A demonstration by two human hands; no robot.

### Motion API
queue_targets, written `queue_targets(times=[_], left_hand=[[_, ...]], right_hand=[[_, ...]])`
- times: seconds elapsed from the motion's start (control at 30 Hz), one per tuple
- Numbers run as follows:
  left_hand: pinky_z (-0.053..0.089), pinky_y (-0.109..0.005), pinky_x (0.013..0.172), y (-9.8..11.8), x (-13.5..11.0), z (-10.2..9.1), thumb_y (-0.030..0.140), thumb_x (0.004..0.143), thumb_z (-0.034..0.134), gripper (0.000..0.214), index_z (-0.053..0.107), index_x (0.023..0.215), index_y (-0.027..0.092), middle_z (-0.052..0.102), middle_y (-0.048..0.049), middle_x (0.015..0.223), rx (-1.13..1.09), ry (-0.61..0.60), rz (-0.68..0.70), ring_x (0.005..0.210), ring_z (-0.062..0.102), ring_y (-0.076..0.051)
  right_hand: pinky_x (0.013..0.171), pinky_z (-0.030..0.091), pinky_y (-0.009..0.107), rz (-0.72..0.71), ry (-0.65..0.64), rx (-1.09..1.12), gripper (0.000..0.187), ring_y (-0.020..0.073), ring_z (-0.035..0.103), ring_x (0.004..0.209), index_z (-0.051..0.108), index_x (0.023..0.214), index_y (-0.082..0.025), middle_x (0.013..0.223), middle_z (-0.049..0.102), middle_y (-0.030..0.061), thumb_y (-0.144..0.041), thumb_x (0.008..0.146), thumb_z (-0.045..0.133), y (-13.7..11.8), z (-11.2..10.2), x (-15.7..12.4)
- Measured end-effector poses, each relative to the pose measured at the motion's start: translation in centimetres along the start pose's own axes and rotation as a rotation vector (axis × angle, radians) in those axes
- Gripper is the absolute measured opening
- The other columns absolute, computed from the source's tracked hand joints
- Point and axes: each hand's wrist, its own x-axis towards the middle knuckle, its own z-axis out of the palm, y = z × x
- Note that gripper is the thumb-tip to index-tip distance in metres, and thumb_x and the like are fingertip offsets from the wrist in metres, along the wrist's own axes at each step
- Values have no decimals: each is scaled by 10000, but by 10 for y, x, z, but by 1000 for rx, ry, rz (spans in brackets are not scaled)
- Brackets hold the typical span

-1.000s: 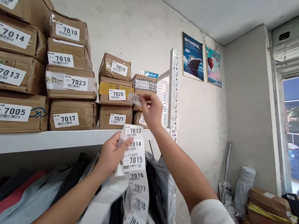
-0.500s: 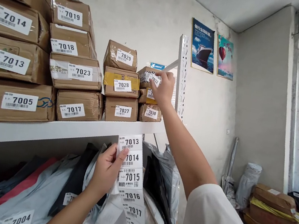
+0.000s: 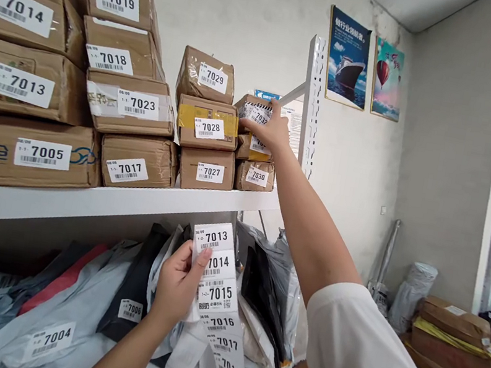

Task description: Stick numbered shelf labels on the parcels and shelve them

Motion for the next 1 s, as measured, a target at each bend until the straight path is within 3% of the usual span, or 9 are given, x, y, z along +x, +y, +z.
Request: queue_targets(times=[0.13,0.3,0.4,0.47,0.57,0.63,0.67,0.83,1.0], left_hand=[[510,-230,585,-2,-7,-10,471,827,643,294,614,858,179,677,-21,771,81,-3,1,665,611,-149],[466,-209,547,-6,-13,-20,459,836,637,276,609,861,185,627,3,699,105,19,-6,595,547,-121],[435,-202,534,-8,-18,-21,464,850,614,274,596,856,191,606,8,700,57,36,-22,593,525,-119],[418,-200,530,-11,-26,-22,474,857,599,289,574,803,192,573,17,665,40,64,-38,586,508,-119],[398,-198,523,-27,-50,-23,466,879,569,301,547,749,195,534,26,624,93,78,-42,570,477,-117],[375,-202,506,-46,-71,-21,438,900,543,290,538,736,198,515,28,603,176,49,-19,549,457,-116],[361,-207,502,-58,-82,-19,418,908,532,289,529,721,199,494,31,585,235,20,4,537,445,-115],[339,-239,540,-119,-128,0,330,944,470,327,468,647,194,439,34,557,572,-285,97,525,447,-112],[457,-244,684,-149,-134,2,296,924,522,156,653,871,229,652,-11,843,654,-660,25,780,626,-156]], right_hand=[[914,392,667,6,15,-47,954,440,448,1189,171,1474,-247,1344,372,192,-519,718,685,-6,5,2],[919,371,656,-162,143,-72,857,426,412,1218,239,1443,-251,1324,372,180,-590,770,647,-14,-6,-10],[969,358,626,-260,263,-39,767,387,379,1259,306,1418,-246,1305,393,160,-626,814,586,-26,-24,-57],[986,390,567,-284,257,45,646,334,404,1254,363,1391,-242,1294,426,140,-592,872,519,-33,-37,-114],[877,497,439,-168,-239,282,545,265,549,1075,488,1306,-214,1166,559,118,-507,859,595,-32,-48,-227],[761,533,359,12,-686,501,533,236,593,976,536,1270,-210,1112,612,101,-454,815,672,-21,-45,-304],[726,532,333,153,-777,623,494,219,606,927,563,1234,-210,1066,633,85,-438,812,680,-13,-42,-340],[574,419,247,775,-415,975,264,125,526,603,665,820,-177,678,602,1,-438,851,646,39,-20,-471],[530,417,245,1070,-55,926,296,145,556,562,685,890,-203,679,657,-1,-450,745,757,84,-41,-517]])
